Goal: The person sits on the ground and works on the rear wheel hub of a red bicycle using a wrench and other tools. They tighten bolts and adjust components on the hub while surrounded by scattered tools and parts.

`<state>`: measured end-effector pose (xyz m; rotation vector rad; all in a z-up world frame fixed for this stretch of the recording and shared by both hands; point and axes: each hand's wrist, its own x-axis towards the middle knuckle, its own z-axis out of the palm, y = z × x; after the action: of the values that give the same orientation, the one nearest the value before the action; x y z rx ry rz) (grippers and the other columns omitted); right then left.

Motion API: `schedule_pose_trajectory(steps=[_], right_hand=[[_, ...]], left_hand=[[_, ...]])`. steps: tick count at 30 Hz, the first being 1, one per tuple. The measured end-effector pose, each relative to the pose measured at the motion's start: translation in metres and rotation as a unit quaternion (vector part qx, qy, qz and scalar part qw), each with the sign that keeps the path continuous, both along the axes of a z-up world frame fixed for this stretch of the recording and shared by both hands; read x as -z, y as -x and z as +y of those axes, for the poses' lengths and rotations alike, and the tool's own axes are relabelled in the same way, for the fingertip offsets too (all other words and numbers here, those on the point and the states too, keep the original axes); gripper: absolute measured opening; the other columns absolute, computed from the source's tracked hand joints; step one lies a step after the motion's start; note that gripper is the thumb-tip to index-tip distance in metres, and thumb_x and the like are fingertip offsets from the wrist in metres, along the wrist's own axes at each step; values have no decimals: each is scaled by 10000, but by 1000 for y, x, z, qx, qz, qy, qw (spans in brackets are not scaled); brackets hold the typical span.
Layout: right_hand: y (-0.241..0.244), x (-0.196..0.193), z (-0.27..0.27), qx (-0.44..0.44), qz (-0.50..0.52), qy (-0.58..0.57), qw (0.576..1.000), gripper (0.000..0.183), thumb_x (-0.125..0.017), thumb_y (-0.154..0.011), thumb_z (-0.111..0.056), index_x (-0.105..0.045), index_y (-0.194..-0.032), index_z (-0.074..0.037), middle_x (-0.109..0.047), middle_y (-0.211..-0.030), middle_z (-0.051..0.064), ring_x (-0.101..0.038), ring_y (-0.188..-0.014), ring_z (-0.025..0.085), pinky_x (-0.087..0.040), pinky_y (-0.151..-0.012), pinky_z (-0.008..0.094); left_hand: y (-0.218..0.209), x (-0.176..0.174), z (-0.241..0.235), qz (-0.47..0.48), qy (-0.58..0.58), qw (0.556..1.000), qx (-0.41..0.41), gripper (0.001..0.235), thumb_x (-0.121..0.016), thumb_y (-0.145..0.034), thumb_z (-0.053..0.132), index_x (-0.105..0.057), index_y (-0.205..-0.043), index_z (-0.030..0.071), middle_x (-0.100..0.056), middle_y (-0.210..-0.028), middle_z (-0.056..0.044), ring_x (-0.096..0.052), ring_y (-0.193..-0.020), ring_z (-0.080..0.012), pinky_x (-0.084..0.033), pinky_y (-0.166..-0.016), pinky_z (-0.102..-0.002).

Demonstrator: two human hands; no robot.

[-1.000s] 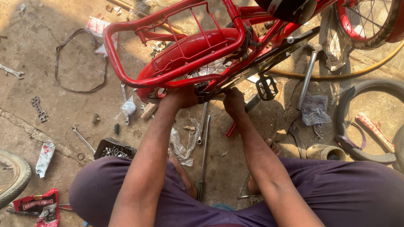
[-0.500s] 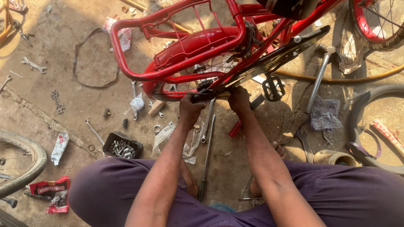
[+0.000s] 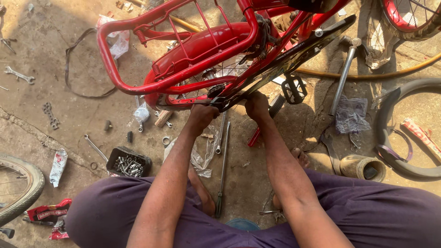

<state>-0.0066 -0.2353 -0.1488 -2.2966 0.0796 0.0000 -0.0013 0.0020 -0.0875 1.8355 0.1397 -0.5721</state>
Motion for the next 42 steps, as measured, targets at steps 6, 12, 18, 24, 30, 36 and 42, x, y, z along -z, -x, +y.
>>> schedule_pose_trajectory(steps=[6,12,18,24,30,36,42], right_hand=[[8,-10,13,88,44,-26,995,344,-620,-841,44,-835,-1004,-170,-763,-1006,152,-734,-874,312,-587,-764,418],[14,-18,5,41,26,-53,997,466,-504,-860,120,-834,-1014,-171,-788,-1032,115,-742,-911,283,-581,-803,405],[19,-17,6,-14,72,-41,996,235,-654,-905,-31,-782,-1082,-117,-749,-1042,155,-719,-950,310,-563,-812,419],[28,-20,10,-6,-1,-38,999,199,-713,-887,-87,-765,-1079,-81,-756,-949,176,-715,-853,336,-557,-756,440],[30,-24,1,32,5,-31,999,280,-678,-912,-68,-802,-1151,-145,-732,-912,165,-699,-778,268,-566,-718,420],[32,-13,10,6,109,-7,994,276,-763,-897,-218,-789,-1157,-130,-784,-1065,108,-746,-863,215,-584,-830,376],[33,-20,2,12,219,-29,975,333,-738,-921,-255,-742,-1227,-124,-786,-1044,121,-757,-836,220,-591,-822,383]], left_hand=[[-3,2,10,-163,-80,963,198,128,-686,-819,120,-738,-850,7,-662,-784,-14,-626,-722,-112,-502,-663,-295],[1,-18,6,49,86,993,60,115,-717,-780,73,-680,-851,-10,-647,-785,-30,-605,-727,-122,-531,-688,-296],[-3,-22,-8,89,89,992,11,200,-719,-672,34,-716,-872,22,-648,-776,-20,-592,-711,-148,-505,-661,-295],[0,-25,-3,90,148,985,-8,129,-723,-706,46,-679,-824,18,-621,-759,-27,-586,-708,-141,-504,-659,-290],[1,-41,-1,73,119,990,-8,221,-746,-707,17,-630,-894,43,-650,-797,-39,-618,-719,-139,-525,-664,-287],[2,-37,-2,80,157,984,-8,279,-843,-747,63,-653,-949,36,-678,-833,-63,-640,-724,-148,-558,-664,-293],[3,-20,-9,72,196,976,-65,317,-861,-719,28,-631,-935,46,-696,-822,-65,-660,-679,-143,-559,-601,-298]])
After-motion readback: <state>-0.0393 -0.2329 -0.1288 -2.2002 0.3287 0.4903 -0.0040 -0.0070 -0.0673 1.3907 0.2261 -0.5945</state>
